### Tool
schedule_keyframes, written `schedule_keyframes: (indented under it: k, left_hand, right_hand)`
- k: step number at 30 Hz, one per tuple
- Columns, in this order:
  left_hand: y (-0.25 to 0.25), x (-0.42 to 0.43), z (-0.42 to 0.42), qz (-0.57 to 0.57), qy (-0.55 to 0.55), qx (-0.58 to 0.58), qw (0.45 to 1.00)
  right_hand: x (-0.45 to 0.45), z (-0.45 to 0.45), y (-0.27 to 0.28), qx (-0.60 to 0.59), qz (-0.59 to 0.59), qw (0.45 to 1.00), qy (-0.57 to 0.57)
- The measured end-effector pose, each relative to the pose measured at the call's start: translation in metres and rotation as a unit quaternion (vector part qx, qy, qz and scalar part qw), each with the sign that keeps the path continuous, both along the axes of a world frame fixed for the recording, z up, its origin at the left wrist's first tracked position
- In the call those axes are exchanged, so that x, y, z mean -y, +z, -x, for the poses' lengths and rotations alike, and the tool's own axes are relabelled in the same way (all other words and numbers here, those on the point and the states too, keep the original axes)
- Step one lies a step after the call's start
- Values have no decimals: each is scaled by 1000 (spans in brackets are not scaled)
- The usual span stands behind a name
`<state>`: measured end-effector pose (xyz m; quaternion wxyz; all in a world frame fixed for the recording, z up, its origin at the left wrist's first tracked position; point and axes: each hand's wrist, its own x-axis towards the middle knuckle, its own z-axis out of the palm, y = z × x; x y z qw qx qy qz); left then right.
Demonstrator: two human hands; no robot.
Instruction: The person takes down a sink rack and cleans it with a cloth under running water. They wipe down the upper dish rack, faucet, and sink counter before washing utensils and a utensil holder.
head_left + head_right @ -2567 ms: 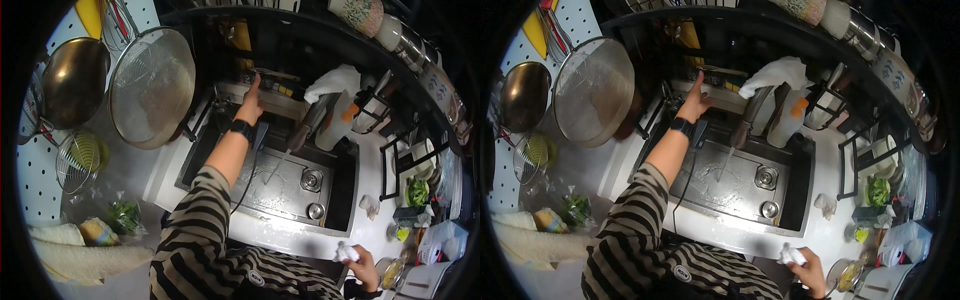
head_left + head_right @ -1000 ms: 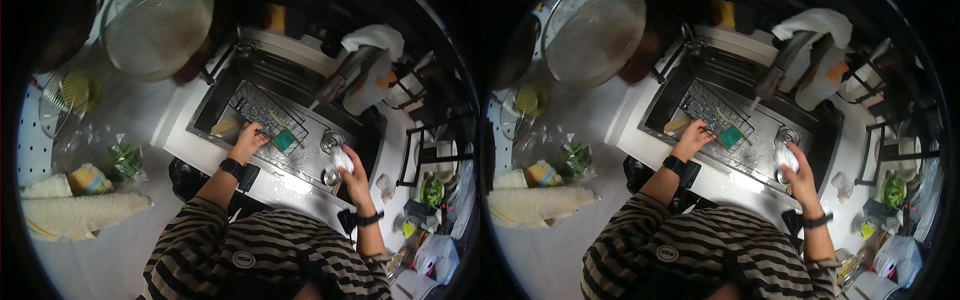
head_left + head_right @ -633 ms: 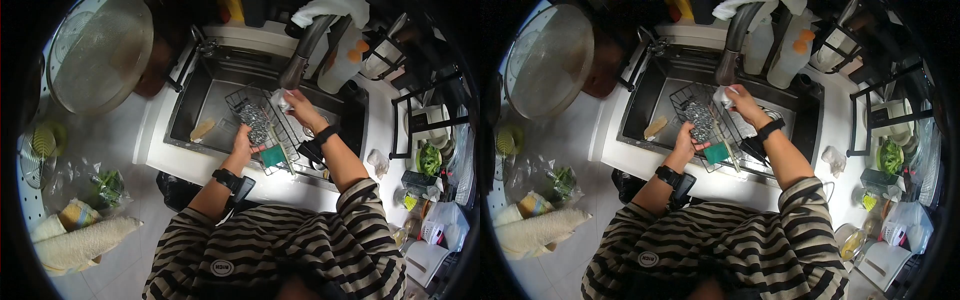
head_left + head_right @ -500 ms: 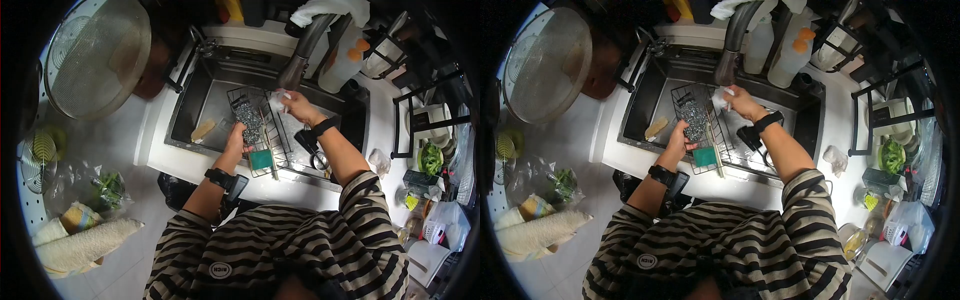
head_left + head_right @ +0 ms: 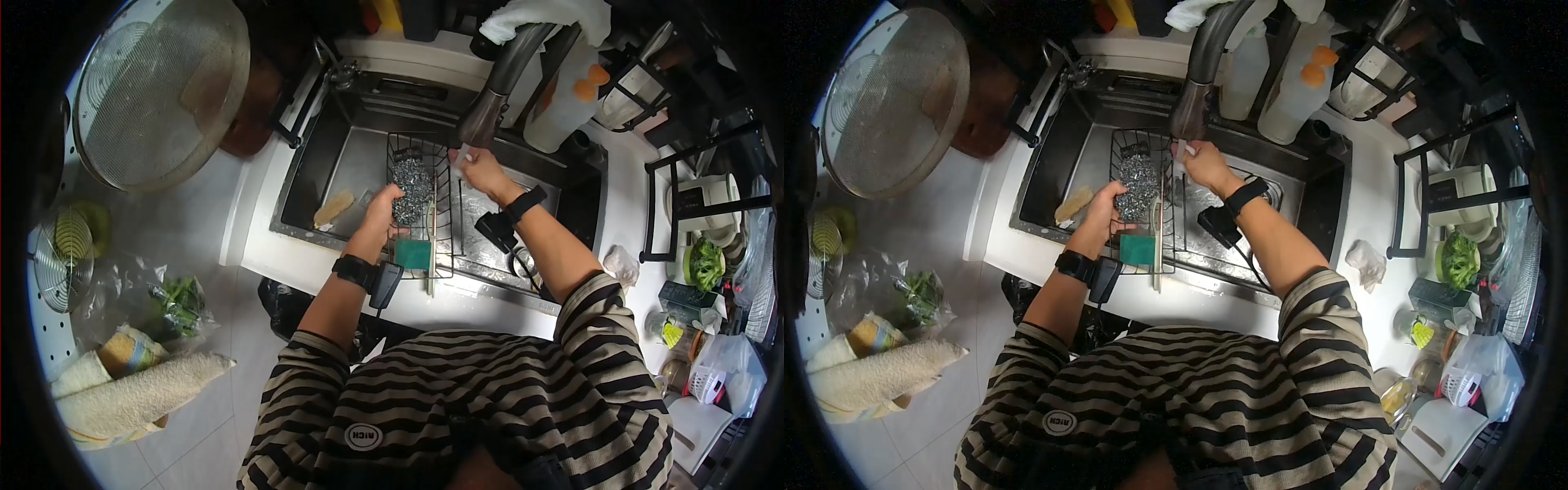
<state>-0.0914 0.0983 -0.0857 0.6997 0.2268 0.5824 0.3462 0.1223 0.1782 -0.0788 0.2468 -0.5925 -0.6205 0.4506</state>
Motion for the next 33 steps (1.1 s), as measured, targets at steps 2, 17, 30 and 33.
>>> schedule_keyframes:
  k: [2,17,30,33]
  left_hand:
    - [-8,0,-3,9,31,28,999]
    - [-11,-8,-19,38,71,-24,996]
    - [-36,-2,-60,-99,26,-202,974]
    - [-41,-3,-62,-118,71,-202,970]
  right_hand:
    - [2,1,-31,-44,-63,997,-26]
    - [67,-38,41,119,-45,991,-42]
    - [14,12,37,431,-207,877,53]
    - [12,16,31,447,-188,873,52]
